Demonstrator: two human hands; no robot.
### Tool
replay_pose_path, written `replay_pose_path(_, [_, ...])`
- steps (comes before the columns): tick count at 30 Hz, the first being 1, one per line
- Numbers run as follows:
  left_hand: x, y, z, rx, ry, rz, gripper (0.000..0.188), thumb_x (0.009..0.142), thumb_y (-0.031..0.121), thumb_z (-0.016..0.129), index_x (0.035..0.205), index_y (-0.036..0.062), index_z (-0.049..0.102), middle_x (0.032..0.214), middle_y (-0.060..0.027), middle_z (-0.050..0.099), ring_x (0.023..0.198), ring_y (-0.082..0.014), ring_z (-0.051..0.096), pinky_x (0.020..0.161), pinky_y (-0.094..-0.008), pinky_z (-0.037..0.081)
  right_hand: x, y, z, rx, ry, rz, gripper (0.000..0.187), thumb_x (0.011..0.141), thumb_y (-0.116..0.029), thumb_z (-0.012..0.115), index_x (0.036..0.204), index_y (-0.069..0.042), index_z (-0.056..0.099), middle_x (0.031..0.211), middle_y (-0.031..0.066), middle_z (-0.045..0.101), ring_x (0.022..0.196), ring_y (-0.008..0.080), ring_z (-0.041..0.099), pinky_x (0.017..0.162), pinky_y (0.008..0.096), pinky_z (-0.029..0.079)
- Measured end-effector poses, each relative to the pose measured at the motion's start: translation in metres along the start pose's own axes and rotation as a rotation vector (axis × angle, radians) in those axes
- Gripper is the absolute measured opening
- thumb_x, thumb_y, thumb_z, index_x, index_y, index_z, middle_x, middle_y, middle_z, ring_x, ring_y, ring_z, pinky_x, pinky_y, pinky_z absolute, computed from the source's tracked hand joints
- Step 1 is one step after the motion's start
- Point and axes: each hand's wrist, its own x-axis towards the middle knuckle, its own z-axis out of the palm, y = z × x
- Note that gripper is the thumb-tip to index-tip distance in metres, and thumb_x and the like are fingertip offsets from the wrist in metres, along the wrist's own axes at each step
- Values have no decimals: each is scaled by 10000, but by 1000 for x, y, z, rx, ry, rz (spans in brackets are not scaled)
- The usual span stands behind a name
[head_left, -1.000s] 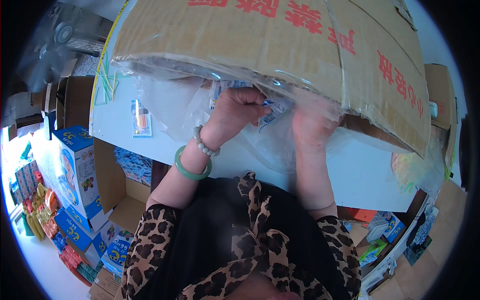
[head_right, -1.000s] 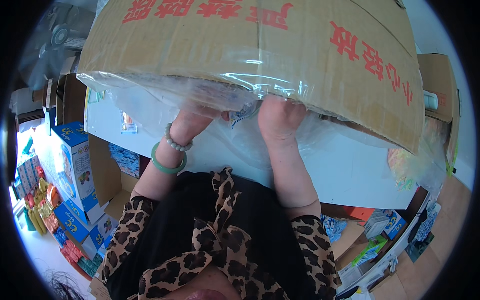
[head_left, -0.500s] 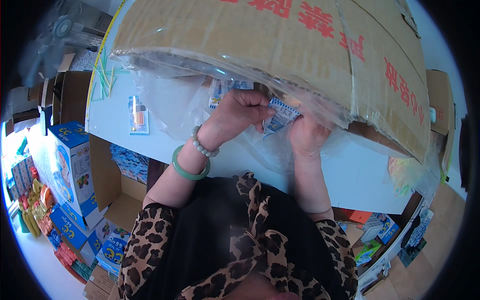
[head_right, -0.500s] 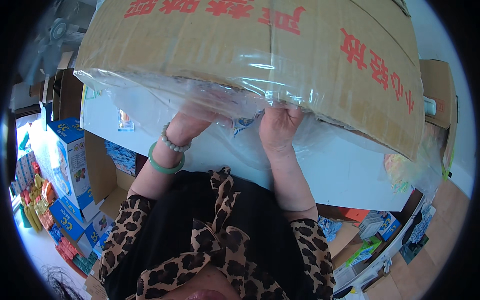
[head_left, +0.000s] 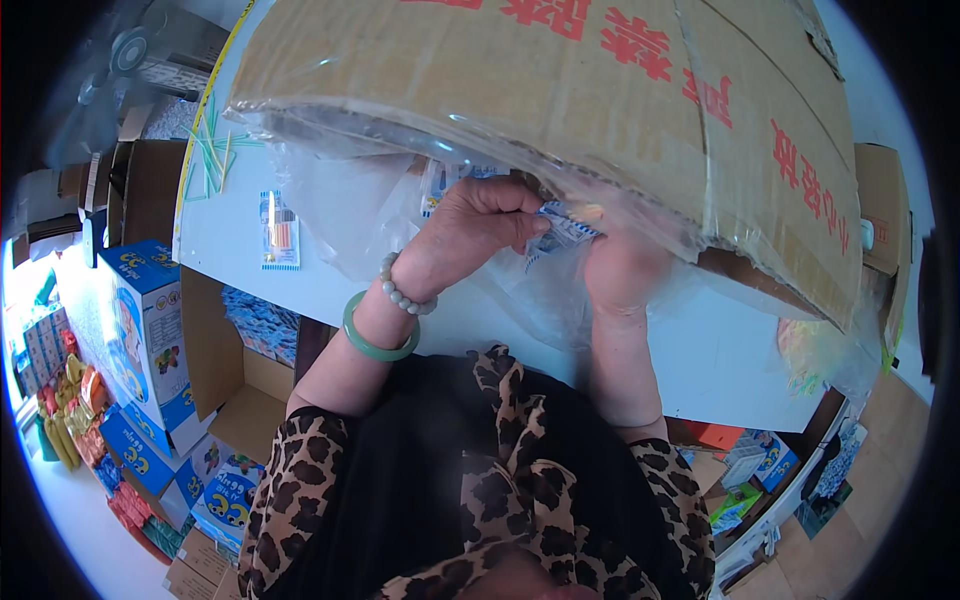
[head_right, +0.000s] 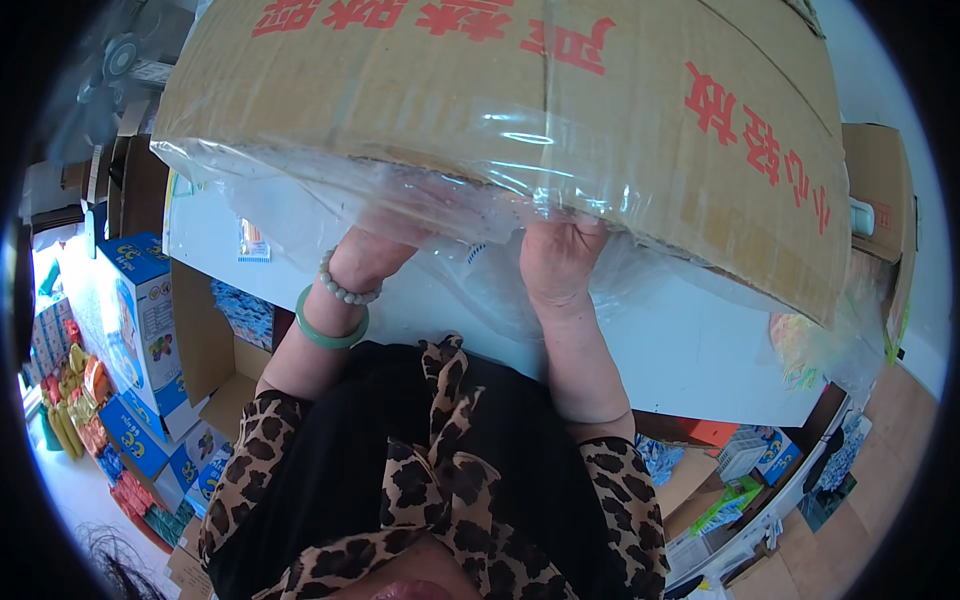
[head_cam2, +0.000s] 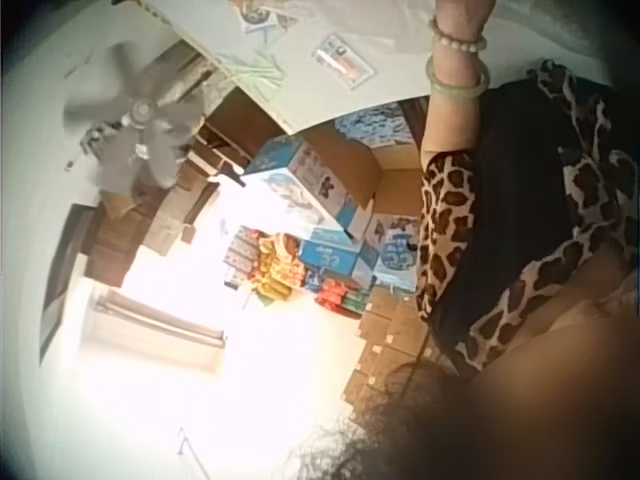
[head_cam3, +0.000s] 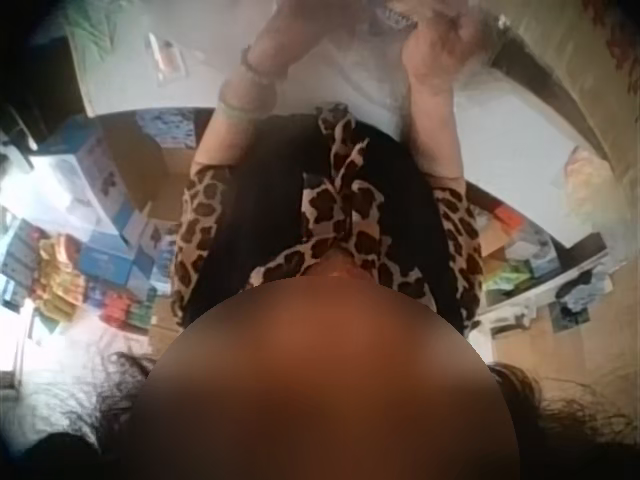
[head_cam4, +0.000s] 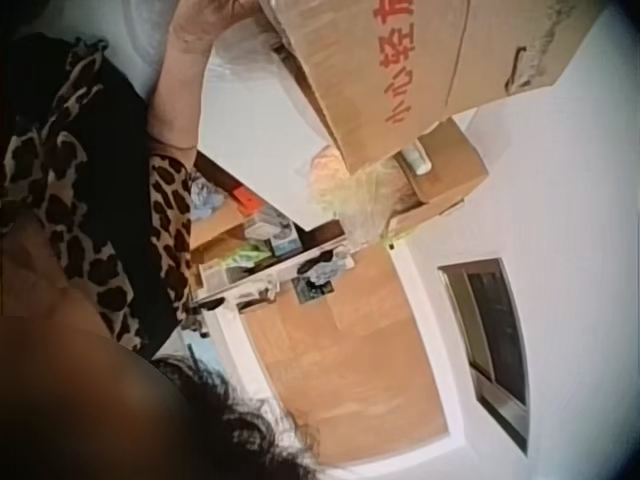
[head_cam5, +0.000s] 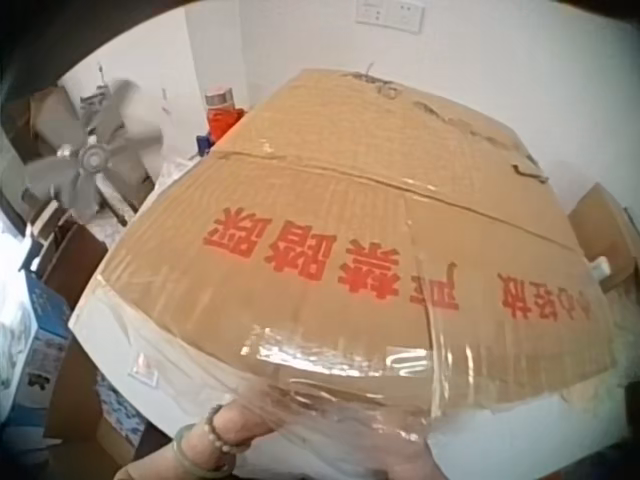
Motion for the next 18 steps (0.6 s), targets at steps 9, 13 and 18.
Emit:
replay_pose_path(9, [0,-9,0,-21,42,-17,124,826,48,582,917,-9,646,594,8,536,435,-47,416,391,-197,341,6,-11,1,-677,-145,-251,144,789,-89,572,911,-41,631,927,113,617,896,251,573,799,353,429])
replay_pose_path(13, [0,3,8,-129,132,-301,132,830,59,584,922,-17,640,592,2,543,431,-44,422,388,-192,339,7,-15,11,-124,-45,216,142,791,-71,566,911,-30,630,938,81,616,914,201,562,823,335,416])
replay_pose_path(18, [0,9,15,-89,222,-295,140,836,57,573,936,-16,639,594,0,552,435,-40,445,384,-191,346,10,-25,12,241,9,319,180,815,-79,554,968,-23,631,993,43,603,948,164,541,861,312,393])
